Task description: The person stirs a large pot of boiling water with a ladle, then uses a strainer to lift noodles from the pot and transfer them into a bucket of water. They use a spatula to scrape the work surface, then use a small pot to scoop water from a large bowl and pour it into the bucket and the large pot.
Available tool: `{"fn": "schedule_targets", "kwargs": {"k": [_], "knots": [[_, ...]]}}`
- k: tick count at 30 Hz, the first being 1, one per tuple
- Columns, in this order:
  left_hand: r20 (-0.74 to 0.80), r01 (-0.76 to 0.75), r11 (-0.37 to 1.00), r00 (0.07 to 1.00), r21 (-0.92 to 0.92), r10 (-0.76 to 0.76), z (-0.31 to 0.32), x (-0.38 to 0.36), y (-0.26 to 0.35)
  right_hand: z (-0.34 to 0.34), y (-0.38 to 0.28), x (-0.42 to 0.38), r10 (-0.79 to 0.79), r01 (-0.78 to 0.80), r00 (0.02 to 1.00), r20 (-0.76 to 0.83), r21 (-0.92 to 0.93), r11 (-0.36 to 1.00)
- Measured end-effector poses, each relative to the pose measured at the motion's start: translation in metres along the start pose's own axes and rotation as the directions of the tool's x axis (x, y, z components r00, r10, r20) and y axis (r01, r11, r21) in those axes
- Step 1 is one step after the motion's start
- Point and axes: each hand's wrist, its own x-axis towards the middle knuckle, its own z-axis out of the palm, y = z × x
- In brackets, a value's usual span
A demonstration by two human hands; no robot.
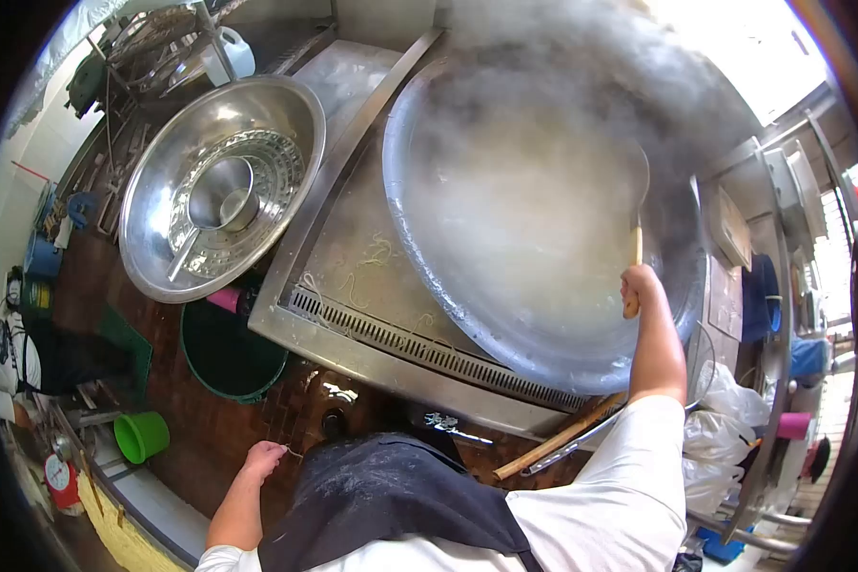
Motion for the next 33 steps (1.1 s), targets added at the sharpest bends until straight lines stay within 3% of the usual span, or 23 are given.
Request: {"fn": "schedule_targets", "kwargs": {"k": [5,7,9,11,12,14,15,18,19,21,27,33], "knots": [[-0.036,-0.012,0.999,0.999,-0.031,0.011,0.005,-0.006,-0.013,0.022,-0.047,-0.013,-0.12,0.136,0.956,0.267,-0.043,0.99],[-0.031,-0.012,0.999,0.999,-0.045,0.011,0.007,-0.004,-0.014,0.038,-0.033,-0.006,-0.142,0.184,0.932,0.335,-0.098,0.978],[-0.026,-0.019,0.998,1.0,-0.056,0.018,0.003,-0.001,-0.017,0.054,0.003,0.006,-0.345,0.443,0.818,0.461,-0.121,0.889],[0.018,-0.032,0.997,0.999,-0.069,0.033,-0.001,0.008,-0.021,0.069,-0.023,-0.105,-0.115,0.145,0.927,0.357,-0.059,0.988],[0.024,-0.042,0.997,0.999,-0.068,0.043,-0.003,0.012,-0.023,0.079,-0.02,-0.127,-0.117,0.145,0.931,0.346,-0.057,0.988],[0.035,-0.066,0.997,0.997,-0.026,0.067,-0.01,0.021,-0.026,0.088,-0.008,-0.167,-0.114,0.048,0.867,0.486,0.148,0.988],[0.043,-0.078,0.997,0.996,-0.019,0.079,-0.017,0.026,-0.026,0.093,-0.004,-0.191,-0.114,0.045,0.874,0.472,0.154,0.987],[0.067,-0.112,0.993,0.992,0.025,0.11,-0.038,0.044,-0.029,0.095,0.01,-0.263,-0.058,-0.205,0.767,0.639,0.329,0.922],[0.078,-0.124,0.992,0.99,0.027,0.122,-0.045,0.051,-0.033,0.092,0.016,-0.284,-0.058,-0.201,0.777,0.626,0.335,0.921],[0.07,-0.152,0.988,0.986,0.024,0.15,-0.059,0.066,-0.04,0.087,0.032,-0.325,-0.068,-0.382,0.655,0.753,0.408,0.829],[0.09,-0.155,0.988,0.984,-0.011,0.156,-0.088,0.09,-0.067,0.09,0.081,-0.447,-0.188,-0.381,0.694,0.695,0.576,0.723],[0.103,-0.073,0.994,0.993,0.078,0.064,-0.096,0.102,-0.109,0.13,0.105,-0.537,-0.251,-0.062,0.852,0.46,0.563,0.824]]}}
